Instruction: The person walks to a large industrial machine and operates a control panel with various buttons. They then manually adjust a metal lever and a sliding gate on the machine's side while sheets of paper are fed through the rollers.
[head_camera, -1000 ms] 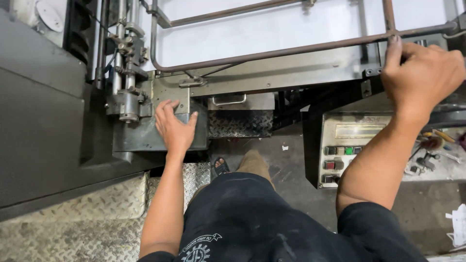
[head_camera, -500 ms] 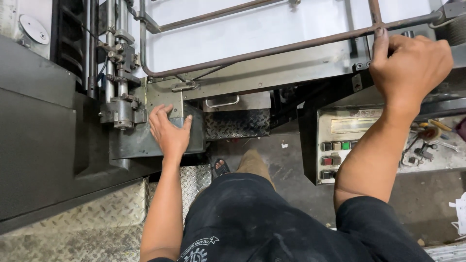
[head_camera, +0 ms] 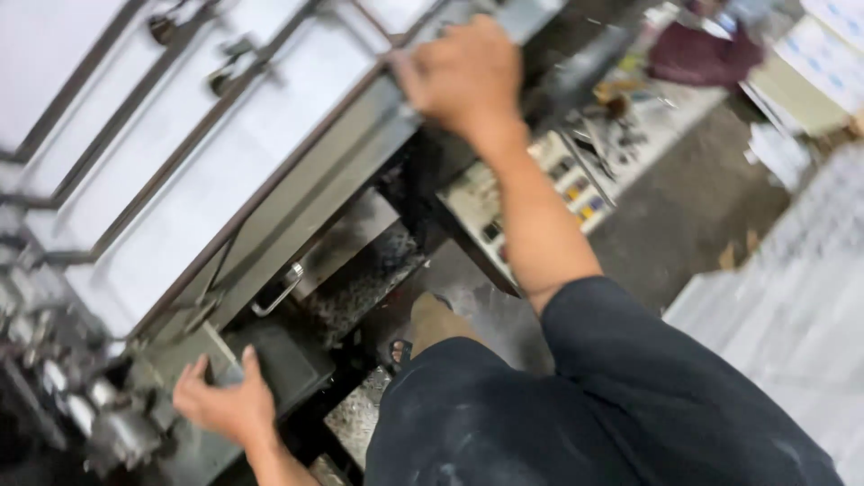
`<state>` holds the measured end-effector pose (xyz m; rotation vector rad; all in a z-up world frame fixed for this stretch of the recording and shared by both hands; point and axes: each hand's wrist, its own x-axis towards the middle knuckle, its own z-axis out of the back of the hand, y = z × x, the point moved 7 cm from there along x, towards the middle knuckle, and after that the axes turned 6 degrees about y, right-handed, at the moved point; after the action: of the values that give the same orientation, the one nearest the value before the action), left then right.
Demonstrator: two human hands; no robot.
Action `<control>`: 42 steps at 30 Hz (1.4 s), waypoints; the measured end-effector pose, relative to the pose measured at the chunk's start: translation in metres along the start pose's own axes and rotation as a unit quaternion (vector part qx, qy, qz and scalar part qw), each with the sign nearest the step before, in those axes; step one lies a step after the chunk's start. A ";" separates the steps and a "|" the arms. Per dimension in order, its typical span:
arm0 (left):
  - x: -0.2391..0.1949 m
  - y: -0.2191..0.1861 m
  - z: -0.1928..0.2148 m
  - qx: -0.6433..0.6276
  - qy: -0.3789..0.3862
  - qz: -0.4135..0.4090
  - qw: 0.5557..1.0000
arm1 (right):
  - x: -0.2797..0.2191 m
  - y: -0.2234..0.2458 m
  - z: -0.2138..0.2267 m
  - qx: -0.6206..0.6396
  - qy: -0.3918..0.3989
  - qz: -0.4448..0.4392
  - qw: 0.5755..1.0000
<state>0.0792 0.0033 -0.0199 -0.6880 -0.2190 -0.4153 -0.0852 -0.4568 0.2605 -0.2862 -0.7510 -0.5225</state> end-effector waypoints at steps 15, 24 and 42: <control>-0.003 0.023 -0.002 0.021 -0.019 -0.013 1.000 | 0.006 0.011 0.001 0.044 -0.005 0.020 0.999; -0.003 0.023 -0.003 0.040 -0.005 0.018 0.999 | 0.007 0.011 0.001 0.056 0.013 0.012 0.998; -0.001 0.027 -0.006 0.063 0.004 0.036 0.997 | 0.007 0.010 -0.006 0.064 0.037 0.001 0.997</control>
<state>0.0908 0.0183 -0.0400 -0.5680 -0.2113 -0.3320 -0.0720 -0.4539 0.2610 -0.1468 -0.7086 -0.4781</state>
